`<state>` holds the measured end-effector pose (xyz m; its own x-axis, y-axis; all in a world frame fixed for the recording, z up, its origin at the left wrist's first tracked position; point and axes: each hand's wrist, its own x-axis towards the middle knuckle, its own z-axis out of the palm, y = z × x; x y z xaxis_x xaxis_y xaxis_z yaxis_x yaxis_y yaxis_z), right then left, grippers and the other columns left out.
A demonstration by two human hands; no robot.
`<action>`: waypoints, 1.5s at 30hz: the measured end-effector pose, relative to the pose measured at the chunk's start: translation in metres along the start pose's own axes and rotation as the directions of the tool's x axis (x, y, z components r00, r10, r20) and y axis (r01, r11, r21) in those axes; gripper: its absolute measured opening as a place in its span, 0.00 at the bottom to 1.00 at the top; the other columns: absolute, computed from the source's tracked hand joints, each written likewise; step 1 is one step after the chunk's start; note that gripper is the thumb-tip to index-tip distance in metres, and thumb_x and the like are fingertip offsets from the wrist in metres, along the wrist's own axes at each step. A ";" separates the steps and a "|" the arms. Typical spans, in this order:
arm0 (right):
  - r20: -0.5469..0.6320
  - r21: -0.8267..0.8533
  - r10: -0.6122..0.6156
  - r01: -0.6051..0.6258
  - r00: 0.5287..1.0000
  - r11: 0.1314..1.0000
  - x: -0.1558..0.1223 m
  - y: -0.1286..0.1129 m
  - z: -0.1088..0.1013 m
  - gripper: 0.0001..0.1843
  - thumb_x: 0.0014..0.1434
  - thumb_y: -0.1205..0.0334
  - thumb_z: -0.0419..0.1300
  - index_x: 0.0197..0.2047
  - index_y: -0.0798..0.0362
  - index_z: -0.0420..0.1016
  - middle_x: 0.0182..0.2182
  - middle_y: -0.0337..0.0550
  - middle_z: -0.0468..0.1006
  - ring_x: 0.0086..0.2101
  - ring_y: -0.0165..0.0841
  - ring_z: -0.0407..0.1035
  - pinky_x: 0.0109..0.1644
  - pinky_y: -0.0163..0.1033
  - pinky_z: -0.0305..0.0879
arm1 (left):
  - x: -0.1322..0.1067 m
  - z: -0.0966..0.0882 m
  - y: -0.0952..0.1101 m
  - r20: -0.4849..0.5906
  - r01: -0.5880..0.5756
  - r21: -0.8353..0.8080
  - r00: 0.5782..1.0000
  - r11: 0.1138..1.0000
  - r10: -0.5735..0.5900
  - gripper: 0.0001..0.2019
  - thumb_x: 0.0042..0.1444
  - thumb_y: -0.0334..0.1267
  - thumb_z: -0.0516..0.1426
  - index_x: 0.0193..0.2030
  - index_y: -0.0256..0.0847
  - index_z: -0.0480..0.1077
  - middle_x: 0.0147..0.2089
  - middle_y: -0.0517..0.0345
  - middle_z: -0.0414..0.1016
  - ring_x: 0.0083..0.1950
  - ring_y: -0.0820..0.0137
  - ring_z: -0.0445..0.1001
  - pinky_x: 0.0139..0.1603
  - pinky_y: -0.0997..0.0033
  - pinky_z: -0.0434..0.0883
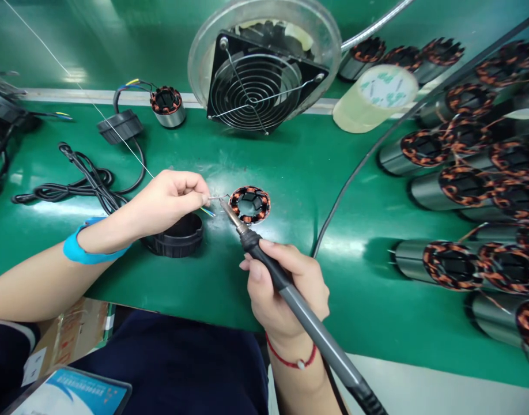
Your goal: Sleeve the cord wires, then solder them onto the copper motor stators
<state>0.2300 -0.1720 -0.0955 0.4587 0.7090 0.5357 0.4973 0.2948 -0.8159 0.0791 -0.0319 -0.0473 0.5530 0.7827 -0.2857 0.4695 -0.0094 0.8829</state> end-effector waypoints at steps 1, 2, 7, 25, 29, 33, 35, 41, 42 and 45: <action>0.000 0.008 -0.002 0.002 1.000 1.000 0.000 0.000 0.001 0.09 0.59 0.61 0.62 0.44 0.52 0.74 0.29 0.40 0.77 0.21 0.31 0.75 0.18 0.35 0.70 | 0.000 0.000 0.000 0.001 -0.001 -0.003 1.000 1.000 0.001 0.05 0.49 0.29 0.52 0.24 0.36 0.67 0.19 0.66 0.55 0.22 0.80 0.52 0.24 0.75 0.52; 0.001 0.015 -0.003 0.003 1.000 1.000 0.000 0.000 0.001 0.09 0.59 0.61 0.62 0.44 0.52 0.74 0.29 0.40 0.77 0.21 0.31 0.75 0.18 0.35 0.70 | 0.000 0.000 0.000 0.000 -0.001 -0.006 1.000 1.000 0.001 0.05 0.49 0.29 0.52 0.24 0.36 0.66 0.19 0.67 0.55 0.22 0.80 0.52 0.24 0.75 0.52; -0.006 -0.020 0.010 -0.010 1.000 1.000 -0.001 0.000 0.000 0.09 0.60 0.59 0.62 0.43 0.52 0.74 0.30 0.41 0.77 0.22 0.33 0.75 0.18 0.37 0.70 | -0.001 0.000 -0.001 -0.005 -0.006 -0.016 1.000 1.000 0.006 0.05 0.48 0.28 0.51 0.24 0.36 0.67 0.19 0.67 0.55 0.21 0.81 0.51 0.24 0.76 0.52; 0.129 -0.017 0.041 -0.039 0.991 0.999 0.027 -0.006 -0.001 0.22 0.60 0.62 0.62 0.58 0.45 0.71 0.46 0.43 0.79 0.39 0.39 0.78 0.42 0.47 0.77 | 0.000 -0.001 0.000 -0.032 0.004 0.007 0.999 1.000 -0.004 0.05 0.48 0.30 0.52 0.24 0.36 0.66 0.20 0.66 0.57 0.22 0.80 0.53 0.24 0.76 0.52; 0.323 -0.101 0.089 -0.059 0.942 0.993 0.055 -0.015 0.003 0.19 0.65 0.59 0.57 0.59 0.43 0.68 0.46 0.41 0.79 0.41 0.37 0.77 0.48 0.45 0.75 | 0.001 -0.001 -0.003 -0.047 -0.009 0.035 0.999 0.999 0.010 0.05 0.48 0.31 0.52 0.25 0.36 0.68 0.21 0.65 0.60 0.23 0.79 0.55 0.25 0.75 0.53; 0.466 -0.125 0.034 0.028 0.884 0.992 0.068 -0.007 0.015 0.19 0.63 0.63 0.56 0.57 0.43 0.67 0.44 0.40 0.81 0.46 0.37 0.75 0.53 0.47 0.71 | 0.001 -0.001 -0.003 -0.057 -0.038 0.047 0.998 0.998 0.041 0.06 0.47 0.31 0.51 0.25 0.36 0.68 0.23 0.63 0.65 0.26 0.78 0.59 0.28 0.74 0.56; 0.460 -0.115 0.011 0.048 0.888 0.992 0.066 0.002 0.023 0.23 0.60 0.67 0.57 0.58 0.44 0.65 0.45 0.40 0.80 0.48 0.39 0.74 0.56 0.51 0.68 | 0.002 -0.001 -0.003 -0.052 -0.047 0.040 0.997 0.998 0.049 0.06 0.47 0.30 0.51 0.25 0.36 0.68 0.23 0.63 0.64 0.26 0.78 0.58 0.27 0.75 0.56; 0.438 -0.132 0.015 0.047 0.899 0.990 0.056 0.022 0.034 0.22 0.59 0.69 0.53 0.56 0.45 0.65 0.41 0.39 0.82 0.48 0.39 0.74 0.55 0.53 0.67 | 0.002 0.000 -0.006 -0.040 -0.052 -0.003 0.998 0.999 0.052 0.05 0.48 0.29 0.51 0.24 0.36 0.66 0.21 0.65 0.60 0.24 0.79 0.54 0.26 0.75 0.53; 0.434 -0.132 0.007 0.055 0.901 0.990 0.055 0.023 0.034 0.22 0.59 0.70 0.53 0.56 0.45 0.65 0.40 0.39 0.82 0.48 0.39 0.74 0.55 0.53 0.66 | 0.002 -0.001 -0.007 -0.040 -0.060 -0.008 0.997 0.998 0.060 0.05 0.48 0.30 0.51 0.24 0.36 0.66 0.21 0.65 0.60 0.24 0.79 0.55 0.26 0.75 0.54; 0.422 -0.119 -0.034 0.093 0.906 0.989 0.053 0.023 0.033 0.23 0.59 0.70 0.54 0.56 0.45 0.64 0.40 0.39 0.82 0.48 0.38 0.73 0.55 0.52 0.65 | 0.002 -0.001 -0.009 -0.041 -0.079 -0.026 0.996 0.997 0.078 0.05 0.49 0.31 0.52 0.25 0.36 0.67 0.22 0.65 0.62 0.25 0.79 0.56 0.26 0.74 0.55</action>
<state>0.2415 -0.1066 -0.0936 0.0878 0.9026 0.4215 0.6217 0.2810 -0.7311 0.0754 -0.0290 -0.0552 0.5589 0.8047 -0.2002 0.4061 -0.0551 0.9122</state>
